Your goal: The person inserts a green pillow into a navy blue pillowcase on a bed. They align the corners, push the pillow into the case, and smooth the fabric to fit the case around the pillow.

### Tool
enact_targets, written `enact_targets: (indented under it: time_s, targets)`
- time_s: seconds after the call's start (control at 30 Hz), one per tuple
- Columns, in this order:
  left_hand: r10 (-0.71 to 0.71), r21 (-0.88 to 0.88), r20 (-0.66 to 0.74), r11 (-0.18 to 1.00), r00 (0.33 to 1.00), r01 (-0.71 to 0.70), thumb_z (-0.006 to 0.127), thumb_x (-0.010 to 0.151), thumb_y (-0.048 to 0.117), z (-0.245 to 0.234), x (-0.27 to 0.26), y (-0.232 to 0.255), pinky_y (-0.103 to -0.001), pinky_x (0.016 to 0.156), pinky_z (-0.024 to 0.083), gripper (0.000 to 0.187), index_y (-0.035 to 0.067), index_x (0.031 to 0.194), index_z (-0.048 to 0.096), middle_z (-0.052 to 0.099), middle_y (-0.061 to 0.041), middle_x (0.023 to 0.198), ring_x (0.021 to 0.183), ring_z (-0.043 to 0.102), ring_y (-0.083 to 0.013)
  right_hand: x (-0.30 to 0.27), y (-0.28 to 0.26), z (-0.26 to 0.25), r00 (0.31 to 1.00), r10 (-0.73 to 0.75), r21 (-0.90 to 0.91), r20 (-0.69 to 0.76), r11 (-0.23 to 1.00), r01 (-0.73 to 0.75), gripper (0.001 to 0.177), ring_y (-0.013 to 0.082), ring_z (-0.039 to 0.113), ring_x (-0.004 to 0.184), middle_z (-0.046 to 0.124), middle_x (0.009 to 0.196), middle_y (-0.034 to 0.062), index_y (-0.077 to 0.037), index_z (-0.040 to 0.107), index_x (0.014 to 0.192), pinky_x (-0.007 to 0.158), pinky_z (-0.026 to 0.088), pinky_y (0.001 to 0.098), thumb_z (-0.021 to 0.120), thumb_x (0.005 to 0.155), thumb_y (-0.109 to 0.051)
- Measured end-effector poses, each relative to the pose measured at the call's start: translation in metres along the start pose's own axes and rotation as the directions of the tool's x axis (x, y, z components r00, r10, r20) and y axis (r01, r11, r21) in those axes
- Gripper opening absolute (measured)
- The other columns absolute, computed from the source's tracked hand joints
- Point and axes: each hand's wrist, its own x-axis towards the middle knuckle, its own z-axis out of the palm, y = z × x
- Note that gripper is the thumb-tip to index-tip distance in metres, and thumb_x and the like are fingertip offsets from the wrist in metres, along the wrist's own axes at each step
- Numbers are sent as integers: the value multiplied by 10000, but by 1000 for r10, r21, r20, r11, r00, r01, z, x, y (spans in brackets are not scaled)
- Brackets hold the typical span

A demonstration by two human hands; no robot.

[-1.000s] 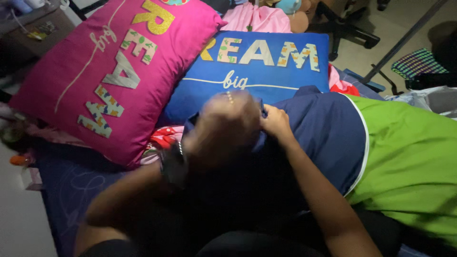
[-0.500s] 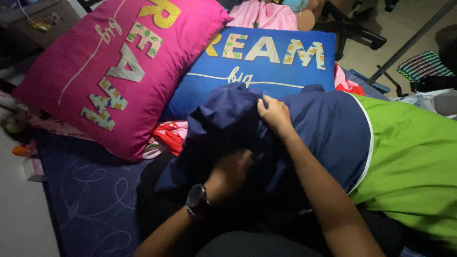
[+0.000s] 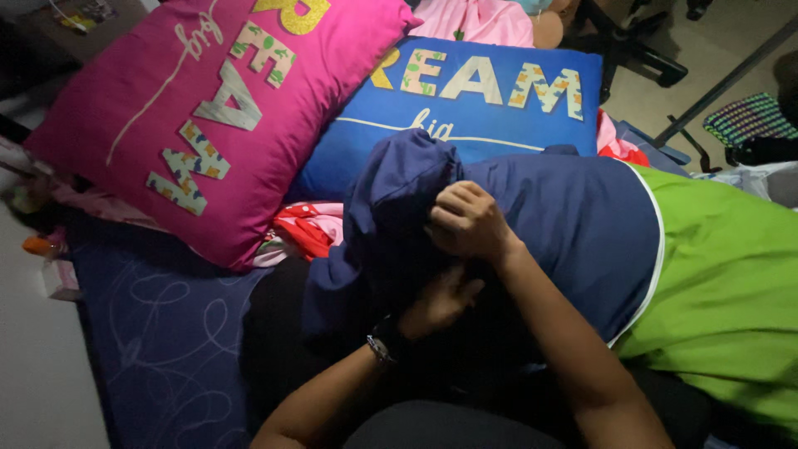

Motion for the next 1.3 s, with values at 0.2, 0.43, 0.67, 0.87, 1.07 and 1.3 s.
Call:
enact_targets:
  time_s: [0.2,0.43,0.67,0.87,1.07,1.3]
  targets:
    - [102,180,-21,979,995,-96,674,975,146,-19,-16,41,-355,748,544,230,-21,1122,616,690,-149,932,830,685,-227,6,-2,-3,954,295,5,-61,956,-295,572,360,507,1356,532,1469,169,-99,611,1309,1112,407,488,687,743,-129]
    - [625,858,-379,513,683,7,563,1065,-41,-144,-19,39,-300,890,536,164,-59,1228,566,669,-128,1178,1020,661,-190,18,7,12,885,462,-11,57,887,-462,506,328,535,1278,575,1382,79,-132,622,1312,1088,415,481,683,810,-161]
    - [-103,-183,-416,983,904,28,522,1072,308,-254,96,-74,-255,943,493,340,57,1215,700,723,-27,1157,1074,640,-118,25,9,15,882,467,-18,59,884,-467,428,320,552,1209,609,1316,65,-136,636,1250,1039,425,462,712,835,-207]
    - [15,-271,-276,958,961,-93,573,1138,262,-246,179,-199,-252,894,467,298,-6,1189,691,661,-11,1073,993,571,-100,19,8,11,860,510,73,16,857,-510,461,310,560,1212,629,1273,52,-116,616,1217,1047,428,462,778,794,-198]
    - [166,-392,-179,892,970,-225,607,1044,158,-248,204,-231,-269,938,493,232,-2,1211,623,660,-4,1110,1032,608,-107,21,12,16,886,461,3,37,887,-462,298,306,564,1195,634,1234,45,-115,659,1122,1010,432,457,754,843,-155]
    - [-109,-897,-60,442,992,-5,558,895,338,-219,179,-265,-309,1025,529,470,99,1291,649,719,-13,1276,1141,706,-159,13,20,1,925,373,91,76,921,-379,161,287,609,1150,651,1146,44,-107,645,996,999,473,413,686,860,-32]
